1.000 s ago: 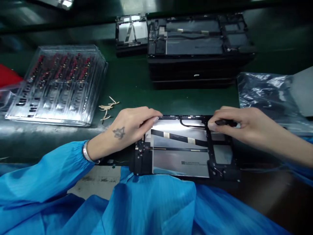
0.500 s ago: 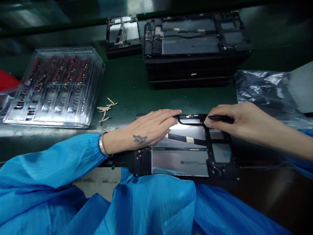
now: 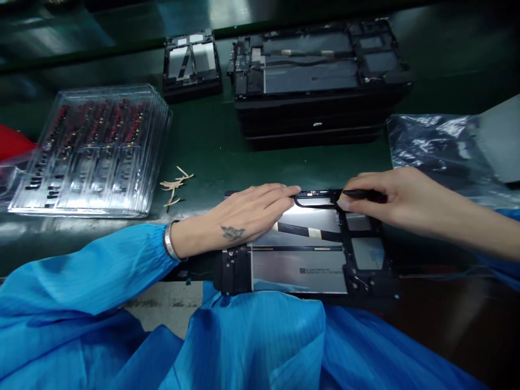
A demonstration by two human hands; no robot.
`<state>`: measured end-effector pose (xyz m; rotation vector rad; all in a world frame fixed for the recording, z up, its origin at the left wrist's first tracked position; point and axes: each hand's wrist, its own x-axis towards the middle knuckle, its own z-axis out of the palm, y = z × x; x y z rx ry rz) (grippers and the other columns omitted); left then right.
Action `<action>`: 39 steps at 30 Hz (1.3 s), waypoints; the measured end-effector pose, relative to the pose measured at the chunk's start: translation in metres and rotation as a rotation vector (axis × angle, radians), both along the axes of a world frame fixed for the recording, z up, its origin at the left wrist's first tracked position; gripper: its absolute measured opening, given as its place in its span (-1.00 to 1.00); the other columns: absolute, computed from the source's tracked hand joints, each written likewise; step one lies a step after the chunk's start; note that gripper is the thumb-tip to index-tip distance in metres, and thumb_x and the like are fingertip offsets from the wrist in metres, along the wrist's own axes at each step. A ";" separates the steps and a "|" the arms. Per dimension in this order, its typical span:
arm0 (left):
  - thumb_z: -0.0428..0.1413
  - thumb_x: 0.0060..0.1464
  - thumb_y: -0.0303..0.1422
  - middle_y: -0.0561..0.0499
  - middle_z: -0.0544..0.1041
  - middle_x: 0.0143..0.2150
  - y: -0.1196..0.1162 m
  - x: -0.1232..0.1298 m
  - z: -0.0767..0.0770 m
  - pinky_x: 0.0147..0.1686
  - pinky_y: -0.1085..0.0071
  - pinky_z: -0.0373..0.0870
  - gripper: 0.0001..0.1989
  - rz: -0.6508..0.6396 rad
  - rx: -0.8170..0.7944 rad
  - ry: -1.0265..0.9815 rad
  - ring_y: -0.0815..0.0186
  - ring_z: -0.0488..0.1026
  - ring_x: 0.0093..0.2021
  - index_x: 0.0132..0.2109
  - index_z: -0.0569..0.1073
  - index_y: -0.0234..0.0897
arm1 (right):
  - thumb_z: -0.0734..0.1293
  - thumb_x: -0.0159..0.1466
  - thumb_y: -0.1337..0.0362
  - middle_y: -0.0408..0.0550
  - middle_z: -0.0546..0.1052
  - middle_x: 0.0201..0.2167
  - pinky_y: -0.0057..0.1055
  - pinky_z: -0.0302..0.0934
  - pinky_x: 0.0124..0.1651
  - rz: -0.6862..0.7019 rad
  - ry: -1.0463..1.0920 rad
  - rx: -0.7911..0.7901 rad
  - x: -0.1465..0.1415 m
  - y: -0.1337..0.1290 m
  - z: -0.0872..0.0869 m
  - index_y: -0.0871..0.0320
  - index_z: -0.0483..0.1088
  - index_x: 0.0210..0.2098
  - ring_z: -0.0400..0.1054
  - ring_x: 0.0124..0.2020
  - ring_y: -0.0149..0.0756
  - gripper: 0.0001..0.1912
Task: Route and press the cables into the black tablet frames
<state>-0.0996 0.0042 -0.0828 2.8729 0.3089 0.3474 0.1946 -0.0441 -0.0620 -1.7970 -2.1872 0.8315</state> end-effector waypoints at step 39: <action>-0.09 0.46 -0.48 -0.26 0.49 0.27 0.011 0.001 -0.004 0.18 0.16 0.52 -0.65 -0.113 0.464 -0.026 0.09 0.53 0.22 0.24 0.44 -0.49 | 0.24 0.33 0.07 -0.04 0.51 -0.49 -0.33 0.01 -0.44 0.102 -0.106 0.114 -0.008 -0.001 0.001 0.13 0.45 -0.46 0.32 -0.52 -0.27 -0.65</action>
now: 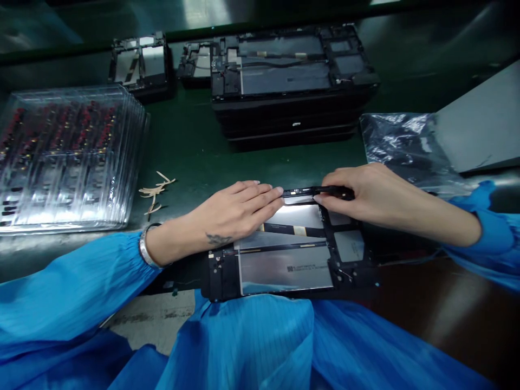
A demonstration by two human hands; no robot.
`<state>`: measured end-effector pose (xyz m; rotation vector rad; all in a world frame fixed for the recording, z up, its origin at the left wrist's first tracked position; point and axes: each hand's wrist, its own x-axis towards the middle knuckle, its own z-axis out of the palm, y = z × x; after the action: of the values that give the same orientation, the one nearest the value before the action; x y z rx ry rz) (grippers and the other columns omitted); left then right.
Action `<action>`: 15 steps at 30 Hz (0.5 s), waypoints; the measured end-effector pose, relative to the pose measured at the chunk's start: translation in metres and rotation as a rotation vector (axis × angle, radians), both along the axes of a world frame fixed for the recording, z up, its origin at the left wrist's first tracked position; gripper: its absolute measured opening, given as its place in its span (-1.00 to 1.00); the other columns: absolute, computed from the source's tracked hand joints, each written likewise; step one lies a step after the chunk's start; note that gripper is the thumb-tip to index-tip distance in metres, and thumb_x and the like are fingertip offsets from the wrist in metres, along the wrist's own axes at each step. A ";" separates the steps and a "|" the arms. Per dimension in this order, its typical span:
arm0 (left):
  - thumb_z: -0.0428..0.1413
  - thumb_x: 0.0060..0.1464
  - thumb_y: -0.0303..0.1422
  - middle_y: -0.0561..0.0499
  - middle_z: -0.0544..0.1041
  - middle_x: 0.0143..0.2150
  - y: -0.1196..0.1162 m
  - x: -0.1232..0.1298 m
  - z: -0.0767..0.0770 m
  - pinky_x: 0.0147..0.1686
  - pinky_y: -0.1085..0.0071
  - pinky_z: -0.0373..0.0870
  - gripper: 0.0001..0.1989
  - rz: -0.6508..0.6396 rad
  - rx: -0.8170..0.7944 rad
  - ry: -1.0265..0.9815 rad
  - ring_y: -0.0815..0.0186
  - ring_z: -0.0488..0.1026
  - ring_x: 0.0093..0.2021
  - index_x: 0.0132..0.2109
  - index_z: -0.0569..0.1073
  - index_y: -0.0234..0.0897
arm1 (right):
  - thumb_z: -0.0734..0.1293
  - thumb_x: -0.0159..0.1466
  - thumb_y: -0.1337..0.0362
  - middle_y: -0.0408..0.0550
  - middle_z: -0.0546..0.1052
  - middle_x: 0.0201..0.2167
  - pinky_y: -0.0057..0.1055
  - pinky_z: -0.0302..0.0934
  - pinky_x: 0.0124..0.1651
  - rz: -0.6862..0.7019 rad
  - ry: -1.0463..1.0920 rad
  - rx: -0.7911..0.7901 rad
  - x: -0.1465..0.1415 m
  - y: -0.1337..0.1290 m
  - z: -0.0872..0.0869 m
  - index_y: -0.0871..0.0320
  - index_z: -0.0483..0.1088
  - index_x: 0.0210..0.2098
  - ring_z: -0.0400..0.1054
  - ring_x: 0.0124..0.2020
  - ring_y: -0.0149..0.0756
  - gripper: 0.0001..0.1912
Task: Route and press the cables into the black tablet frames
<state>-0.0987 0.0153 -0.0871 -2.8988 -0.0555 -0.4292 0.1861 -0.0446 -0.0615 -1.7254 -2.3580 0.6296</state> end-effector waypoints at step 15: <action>-0.06 0.41 -0.54 -0.26 0.59 -0.04 -0.018 0.026 0.011 -0.10 0.23 0.46 -0.67 0.071 0.204 0.030 0.09 0.56 -0.04 0.19 0.46 -0.49 | 0.27 0.36 0.19 -0.06 0.49 -0.46 -0.35 -0.02 -0.42 0.016 -0.067 0.096 0.001 -0.001 -0.010 0.14 0.45 -0.40 0.31 -0.47 -0.28 -0.75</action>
<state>-0.0730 -0.0029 -0.0760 -2.6930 -0.1041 -0.3567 0.1873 -0.0460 -0.0717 -1.7146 -2.4061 0.4602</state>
